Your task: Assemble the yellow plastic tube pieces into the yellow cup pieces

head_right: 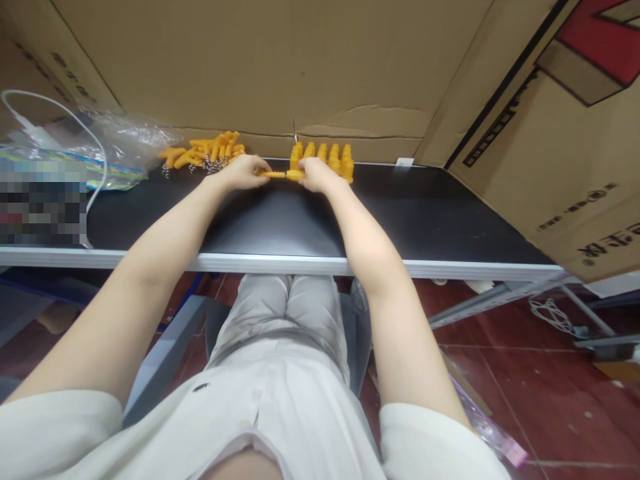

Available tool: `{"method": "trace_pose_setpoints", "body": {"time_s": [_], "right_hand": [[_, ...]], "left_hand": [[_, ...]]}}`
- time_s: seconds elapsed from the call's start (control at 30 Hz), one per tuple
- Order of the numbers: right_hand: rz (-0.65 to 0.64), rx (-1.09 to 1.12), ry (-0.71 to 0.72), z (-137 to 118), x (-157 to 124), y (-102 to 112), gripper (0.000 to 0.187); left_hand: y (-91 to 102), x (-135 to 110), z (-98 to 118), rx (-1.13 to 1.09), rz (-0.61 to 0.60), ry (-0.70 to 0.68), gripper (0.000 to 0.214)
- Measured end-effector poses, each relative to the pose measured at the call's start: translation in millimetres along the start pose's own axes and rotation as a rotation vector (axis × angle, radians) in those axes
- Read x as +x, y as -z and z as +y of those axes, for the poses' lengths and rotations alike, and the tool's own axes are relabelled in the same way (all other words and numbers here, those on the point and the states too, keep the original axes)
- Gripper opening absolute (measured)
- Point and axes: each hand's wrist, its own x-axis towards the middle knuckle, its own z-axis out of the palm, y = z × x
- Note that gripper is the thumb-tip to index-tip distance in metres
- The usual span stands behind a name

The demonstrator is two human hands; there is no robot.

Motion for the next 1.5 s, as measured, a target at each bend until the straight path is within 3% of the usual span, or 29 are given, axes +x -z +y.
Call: {"method": "trace_pose_setpoints", "body": {"time_s": [0.17, 0.47, 0.63, 0.7, 0.87, 1.07, 1.2, 1.37, 1.5], "right_hand": [[0.019, 0.137, -0.012, -12.7, -5.6, 4.9, 0.035], [-0.005, 0.379, -0.058, -13.4, -13.6, 11.4, 0.03], [-0.041, 0.482, -0.144, -16.4, -14.9, 12.9, 0.028], [-0.028, 0.501, -0.148, -17.1, -14.8, 12.9, 0.026], [-0.023, 0.511, -0.13, -13.8, -11.3, 7.9, 0.028], [0.015, 0.54, -0.172, -1.4, -4.4, -0.7, 0.049], [0.057, 0.554, -0.138, 5.9, -5.2, 2.3, 0.051], [0.017, 0.646, -0.176, 3.1, -13.7, 15.7, 0.035], [-0.03, 0.68, -0.196, -1.7, -18.1, 21.7, 0.047]], "left_hand": [[-1.1, -0.4, 1.2, -0.025, 0.004, -0.013, 0.042], [-2.0, -0.2, -5.2, -0.063, 0.02, -0.059, 0.038], [-7.3, 5.0, -11.8, -0.058, 0.142, -0.102, 0.032], [-9.3, 6.5, -12.2, -0.038, 0.17, -0.071, 0.036], [-8.4, 3.0, -3.8, 0.054, 0.089, 0.084, 0.04], [-1.7, -4.0, 11.0, 0.127, 0.089, 0.198, 0.038], [-1.2, -4.2, 9.0, 0.088, 0.109, 0.212, 0.038], [-0.2, -5.3, 4.6, 0.028, 0.166, 0.15, 0.036], [4.5, -8.6, 10.6, 0.039, 0.172, 0.161, 0.038]]}}
